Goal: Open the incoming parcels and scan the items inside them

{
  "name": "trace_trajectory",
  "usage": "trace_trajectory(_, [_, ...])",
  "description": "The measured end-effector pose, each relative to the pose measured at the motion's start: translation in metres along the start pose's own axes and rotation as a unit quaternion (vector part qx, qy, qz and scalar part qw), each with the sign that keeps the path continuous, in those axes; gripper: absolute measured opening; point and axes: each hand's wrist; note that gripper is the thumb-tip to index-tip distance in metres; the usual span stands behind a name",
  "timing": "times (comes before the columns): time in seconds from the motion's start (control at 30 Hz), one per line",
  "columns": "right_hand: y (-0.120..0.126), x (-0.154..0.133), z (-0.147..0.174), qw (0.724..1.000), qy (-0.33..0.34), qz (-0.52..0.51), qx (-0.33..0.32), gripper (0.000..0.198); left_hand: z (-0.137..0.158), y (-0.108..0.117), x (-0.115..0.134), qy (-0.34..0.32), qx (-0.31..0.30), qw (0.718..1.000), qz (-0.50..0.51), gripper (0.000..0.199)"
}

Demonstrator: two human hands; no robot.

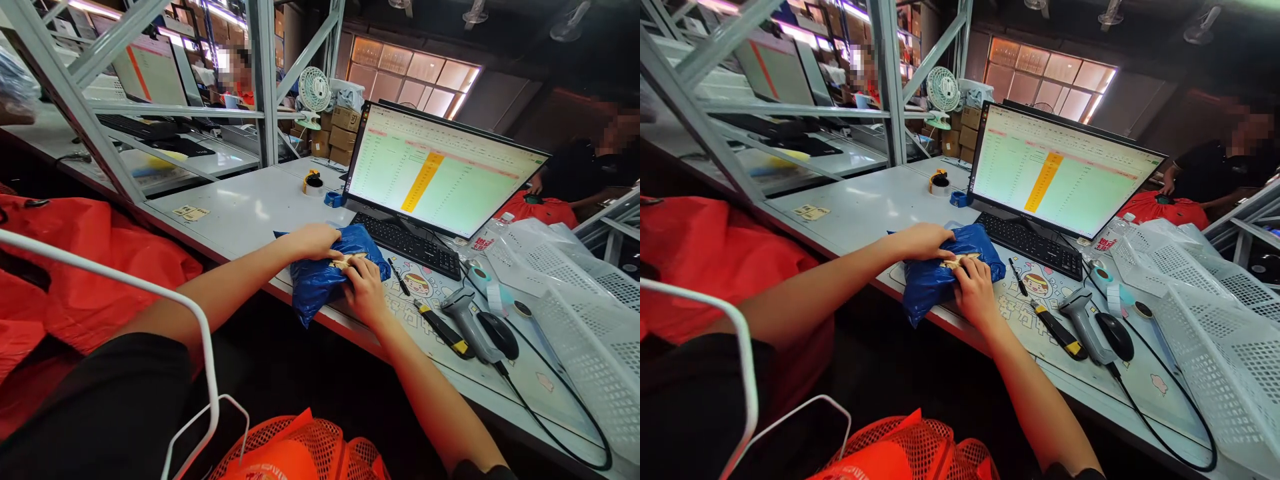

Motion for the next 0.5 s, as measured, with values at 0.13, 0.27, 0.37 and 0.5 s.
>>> trace_trajectory(0.13, [0.002,-0.004,0.000,1.000,-0.007,0.001,0.000,0.028,-0.006,0.000,0.014,-0.013,0.000,0.999,-0.038,0.040])
trace_trajectory(0.27, [0.011,-0.010,-0.009,0.998,-0.015,0.017,-0.051,0.022,-0.017,-0.010,0.023,0.000,0.033,0.999,-0.022,0.026])
trace_trajectory(0.37, [0.019,-0.017,-0.014,0.995,-0.027,0.028,-0.090,0.023,-0.019,-0.013,0.021,0.025,0.046,0.998,-0.031,0.031])
trace_trajectory(0.5, [0.028,-0.031,-0.008,0.994,-0.033,0.017,-0.099,0.030,-0.018,-0.009,0.014,0.075,0.071,0.993,-0.049,0.039])
Point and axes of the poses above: each hand's wrist, its own z-axis away from the middle knuckle, its own y-axis out of the back of the hand, x = y × z
